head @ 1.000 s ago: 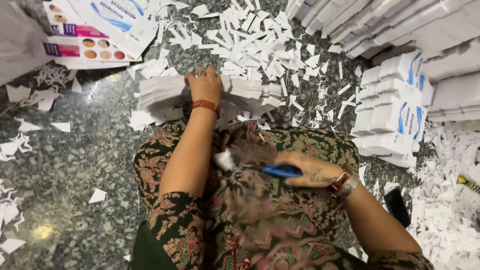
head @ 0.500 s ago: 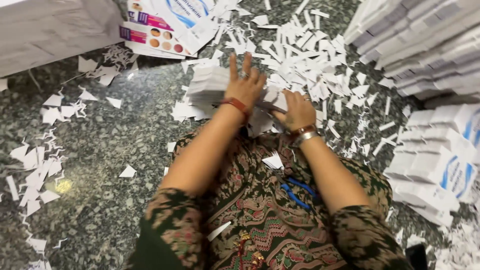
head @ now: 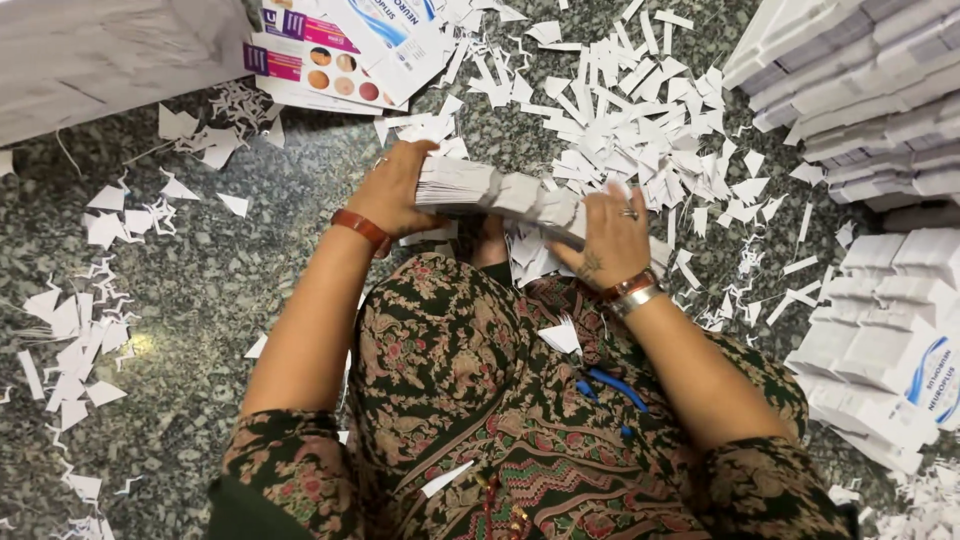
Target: The person trims stacks of paper sheets using shears, moving the trimmed cards and scraps aside by hand. They then fold the trimmed sheets and place them onto a stack before starting a new pile.
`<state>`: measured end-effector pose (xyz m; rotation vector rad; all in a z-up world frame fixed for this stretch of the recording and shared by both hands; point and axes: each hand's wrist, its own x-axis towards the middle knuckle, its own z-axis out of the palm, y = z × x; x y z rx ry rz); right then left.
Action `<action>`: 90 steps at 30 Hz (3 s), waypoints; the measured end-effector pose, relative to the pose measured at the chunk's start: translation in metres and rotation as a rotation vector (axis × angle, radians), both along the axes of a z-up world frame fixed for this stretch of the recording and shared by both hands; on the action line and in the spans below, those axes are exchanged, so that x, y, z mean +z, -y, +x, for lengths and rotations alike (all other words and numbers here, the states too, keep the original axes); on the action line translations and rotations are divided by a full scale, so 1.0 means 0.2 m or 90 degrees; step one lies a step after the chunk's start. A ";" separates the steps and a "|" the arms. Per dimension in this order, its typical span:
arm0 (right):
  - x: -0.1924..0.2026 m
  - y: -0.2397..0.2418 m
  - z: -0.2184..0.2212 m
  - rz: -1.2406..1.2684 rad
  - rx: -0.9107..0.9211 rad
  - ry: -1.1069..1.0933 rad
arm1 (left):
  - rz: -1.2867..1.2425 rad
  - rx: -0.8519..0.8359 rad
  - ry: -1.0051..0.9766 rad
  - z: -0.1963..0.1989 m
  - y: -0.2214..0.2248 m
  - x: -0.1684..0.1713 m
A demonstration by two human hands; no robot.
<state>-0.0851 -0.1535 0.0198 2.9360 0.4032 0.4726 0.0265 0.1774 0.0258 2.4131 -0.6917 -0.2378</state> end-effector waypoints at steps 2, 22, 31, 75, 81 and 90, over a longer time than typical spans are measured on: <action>-0.02 -0.02 0.05 0.036 -0.050 -0.107 | -0.047 0.017 0.030 0.02 -0.01 -0.07; 0.85 0.33 -0.77 0.599 -0.363 -0.360 | -1.075 0.034 -0.526 -0.59 0.50 0.31; 0.34 0.35 -1.34 0.910 -0.349 -0.458 | -1.049 0.103 -0.691 -1.24 0.90 0.32; -0.46 3.09 -2.02 0.849 -0.970 -0.224 | 0.206 -0.734 0.098 -1.80 3.16 -0.29; -0.30 3.04 -1.92 0.856 -1.069 -0.258 | 0.226 -0.782 0.151 -1.77 3.16 -0.22; -0.29 2.98 -1.82 0.560 -1.002 -0.175 | 0.248 -0.713 0.220 -1.84 3.13 -0.26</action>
